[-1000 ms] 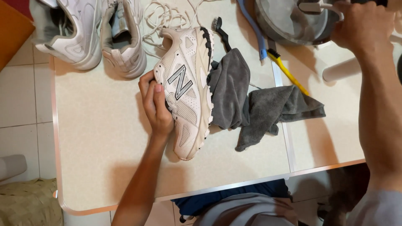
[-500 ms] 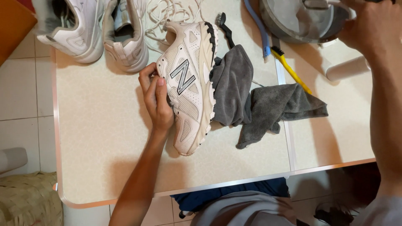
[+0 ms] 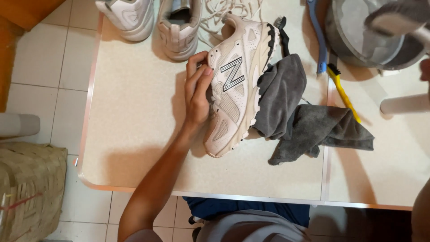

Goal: The person cleans a beige New Balance sneaker on a table. They first wipe the shoe with a grey cloth, then apply a white cleaning liquid from a bottle onto a brush and scrub the shoe's upper and side panels.

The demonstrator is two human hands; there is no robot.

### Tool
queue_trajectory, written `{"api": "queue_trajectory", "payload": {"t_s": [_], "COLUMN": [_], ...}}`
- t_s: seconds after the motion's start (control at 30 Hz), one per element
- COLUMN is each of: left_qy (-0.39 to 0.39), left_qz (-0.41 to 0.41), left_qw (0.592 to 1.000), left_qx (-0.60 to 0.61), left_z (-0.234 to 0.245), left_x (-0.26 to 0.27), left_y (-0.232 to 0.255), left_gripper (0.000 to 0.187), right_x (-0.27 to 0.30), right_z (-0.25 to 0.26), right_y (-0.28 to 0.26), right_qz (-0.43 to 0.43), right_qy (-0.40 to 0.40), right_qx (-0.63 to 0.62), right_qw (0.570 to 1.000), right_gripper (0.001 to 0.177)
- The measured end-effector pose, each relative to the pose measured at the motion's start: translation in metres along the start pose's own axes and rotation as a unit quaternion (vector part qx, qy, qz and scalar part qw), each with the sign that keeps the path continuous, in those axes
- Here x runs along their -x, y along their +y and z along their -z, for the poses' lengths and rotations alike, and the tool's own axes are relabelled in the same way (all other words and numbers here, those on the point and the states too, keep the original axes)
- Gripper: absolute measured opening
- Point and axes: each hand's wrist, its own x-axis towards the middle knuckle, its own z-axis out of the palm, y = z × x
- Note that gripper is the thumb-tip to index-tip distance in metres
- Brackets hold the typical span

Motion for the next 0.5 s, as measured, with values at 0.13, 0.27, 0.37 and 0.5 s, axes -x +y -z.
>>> {"api": "queue_trajectory", "payload": {"t_s": [0.13, 0.27, 0.37, 0.5], "left_qy": [-0.027, -0.074, -0.094, -0.104], "left_qz": [0.072, 0.031, 0.013, 0.016], "left_qw": [0.997, 0.997, 0.995, 0.993], "left_qx": [0.015, 0.016, 0.005, 0.043], "left_z": [0.001, 0.004, 0.005, 0.006], "left_x": [-0.002, -0.003, -0.007, -0.008], "left_y": [0.013, 0.005, 0.008, 0.001], "left_gripper": [0.027, 0.036, 0.038, 0.038], "right_x": [0.015, 0.001, -0.018, -0.031], "right_z": [0.054, 0.049, 0.043, 0.041], "right_y": [-0.339, -0.431, -0.444, -0.447], "right_qz": [0.091, 0.27, 0.343, 0.346], "right_qy": [-0.037, -0.054, -0.046, -0.026], "right_qx": [-0.095, -0.136, -0.101, -0.071], "right_qw": [0.991, 0.952, 0.933, 0.935], "right_gripper": [0.041, 0.034, 0.035, 0.035]}}
